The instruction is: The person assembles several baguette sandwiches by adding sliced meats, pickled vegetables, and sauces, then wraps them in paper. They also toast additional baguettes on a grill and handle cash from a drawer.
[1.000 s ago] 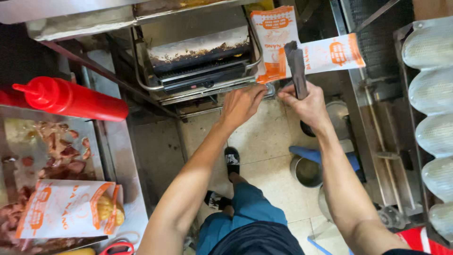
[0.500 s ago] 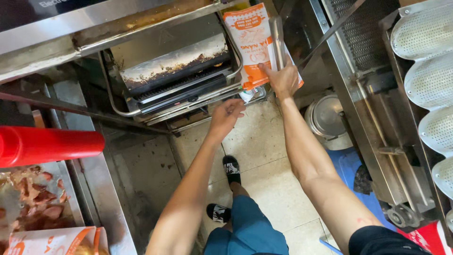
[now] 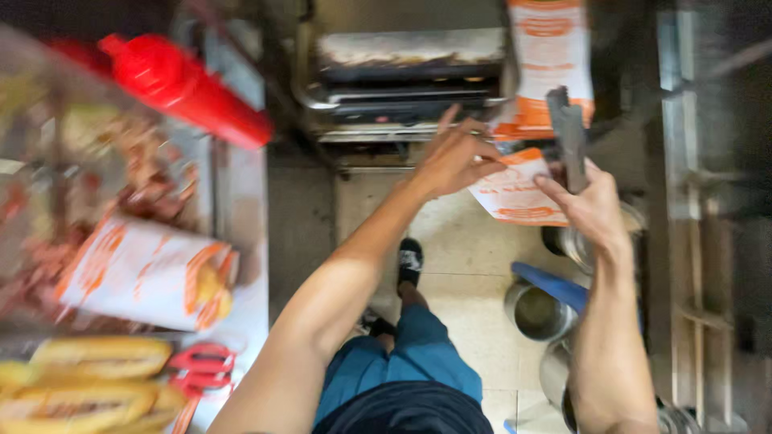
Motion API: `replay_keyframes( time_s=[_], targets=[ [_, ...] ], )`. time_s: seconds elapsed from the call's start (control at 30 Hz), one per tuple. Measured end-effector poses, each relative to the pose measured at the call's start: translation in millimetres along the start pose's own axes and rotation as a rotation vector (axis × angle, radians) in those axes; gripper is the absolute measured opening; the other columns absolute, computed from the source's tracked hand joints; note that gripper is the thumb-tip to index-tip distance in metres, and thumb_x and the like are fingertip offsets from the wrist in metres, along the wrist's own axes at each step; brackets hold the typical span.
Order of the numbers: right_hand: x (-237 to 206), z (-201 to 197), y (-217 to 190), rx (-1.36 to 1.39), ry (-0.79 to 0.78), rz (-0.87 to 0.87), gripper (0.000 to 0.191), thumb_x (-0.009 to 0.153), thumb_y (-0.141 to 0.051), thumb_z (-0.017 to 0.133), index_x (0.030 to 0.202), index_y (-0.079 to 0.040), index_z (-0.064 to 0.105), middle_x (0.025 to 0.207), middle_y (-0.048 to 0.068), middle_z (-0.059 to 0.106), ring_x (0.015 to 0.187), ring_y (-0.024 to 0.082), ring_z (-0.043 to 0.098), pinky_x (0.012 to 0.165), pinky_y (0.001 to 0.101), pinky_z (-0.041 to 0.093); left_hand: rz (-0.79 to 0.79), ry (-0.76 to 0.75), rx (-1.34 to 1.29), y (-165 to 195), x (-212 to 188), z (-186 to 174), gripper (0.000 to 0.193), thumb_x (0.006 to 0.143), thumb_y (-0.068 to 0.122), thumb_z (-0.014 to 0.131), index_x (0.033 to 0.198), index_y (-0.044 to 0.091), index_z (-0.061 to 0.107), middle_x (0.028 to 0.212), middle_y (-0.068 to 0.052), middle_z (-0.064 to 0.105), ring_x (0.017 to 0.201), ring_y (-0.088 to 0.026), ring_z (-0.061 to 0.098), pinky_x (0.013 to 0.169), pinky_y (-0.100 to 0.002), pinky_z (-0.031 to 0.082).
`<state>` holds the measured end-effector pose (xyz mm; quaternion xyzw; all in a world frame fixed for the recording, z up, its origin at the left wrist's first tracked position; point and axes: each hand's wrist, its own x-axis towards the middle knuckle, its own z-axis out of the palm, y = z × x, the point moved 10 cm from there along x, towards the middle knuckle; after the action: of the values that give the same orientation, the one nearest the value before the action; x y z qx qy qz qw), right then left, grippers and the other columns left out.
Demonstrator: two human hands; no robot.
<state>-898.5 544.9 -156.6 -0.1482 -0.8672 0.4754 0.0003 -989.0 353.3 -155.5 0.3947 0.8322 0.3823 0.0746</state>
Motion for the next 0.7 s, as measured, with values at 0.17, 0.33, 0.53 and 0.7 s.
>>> replay_keyframes(
  time_s=[0.17, 0.33, 0.53, 0.7],
  targets=[
    [-0.3, 81.4, -69.2, -0.181, -0.061, -0.329, 0.030, 0.094, -0.016, 0.090, 0.091, 0.001, 0.066, 0.081, 0.001, 0.064, 0.079, 0.011, 0.054, 0.073, 0.0306, 0.048, -0.164, -0.012, -0.190, -34.5, -74.4, -51.1, 0.038, 0.098, 0.046, 0.059, 0.104, 0.018, 0.083, 0.095, -0.004, 0.081, 0.098, -0.021, 0.074, 0.112, -0.058, 0.039],
    [-1.2, 146.7, -110.9, -0.112, -0.230, -0.495, 0.026, 0.102, -0.016, 0.085, 0.096, 0.000, 0.065, 0.085, 0.000, 0.064, 0.079, 0.006, 0.055, 0.072, 0.0264, 0.047, -0.485, -0.250, -0.770, -76.3, -153.6, -80.2, 0.059, 0.086, 0.058, 0.065, 0.120, 0.011, 0.075, 0.110, -0.010, 0.080, 0.089, -0.020, 0.080, 0.081, -0.041, 0.071],
    [-2.7, 177.7, -113.4, -0.045, -0.271, -0.428, 0.024, 0.096, -0.019, 0.083, 0.096, -0.005, 0.064, 0.085, -0.003, 0.059, 0.077, 0.008, 0.053, 0.068, 0.0291, 0.045, -0.521, -0.269, -1.008, -88.7, -186.7, -87.7, 0.065, 0.083, 0.044, 0.068, 0.135, 0.005, 0.060, 0.121, -0.014, 0.073, 0.101, -0.026, 0.078, 0.080, -0.045, 0.069],
    [-0.7, 154.1, -113.0, -0.010, -0.252, -0.447, 0.024, 0.092, -0.017, 0.083, 0.095, -0.003, 0.063, 0.082, 0.000, 0.059, 0.077, 0.011, 0.052, 0.070, 0.0297, 0.046, -0.619, -0.411, -1.161, -84.6, -170.1, -61.9, 0.066, 0.084, 0.044, 0.065, 0.134, 0.001, 0.064, 0.119, -0.014, 0.076, 0.098, -0.026, 0.078, 0.077, -0.042, 0.067]
  ],
)
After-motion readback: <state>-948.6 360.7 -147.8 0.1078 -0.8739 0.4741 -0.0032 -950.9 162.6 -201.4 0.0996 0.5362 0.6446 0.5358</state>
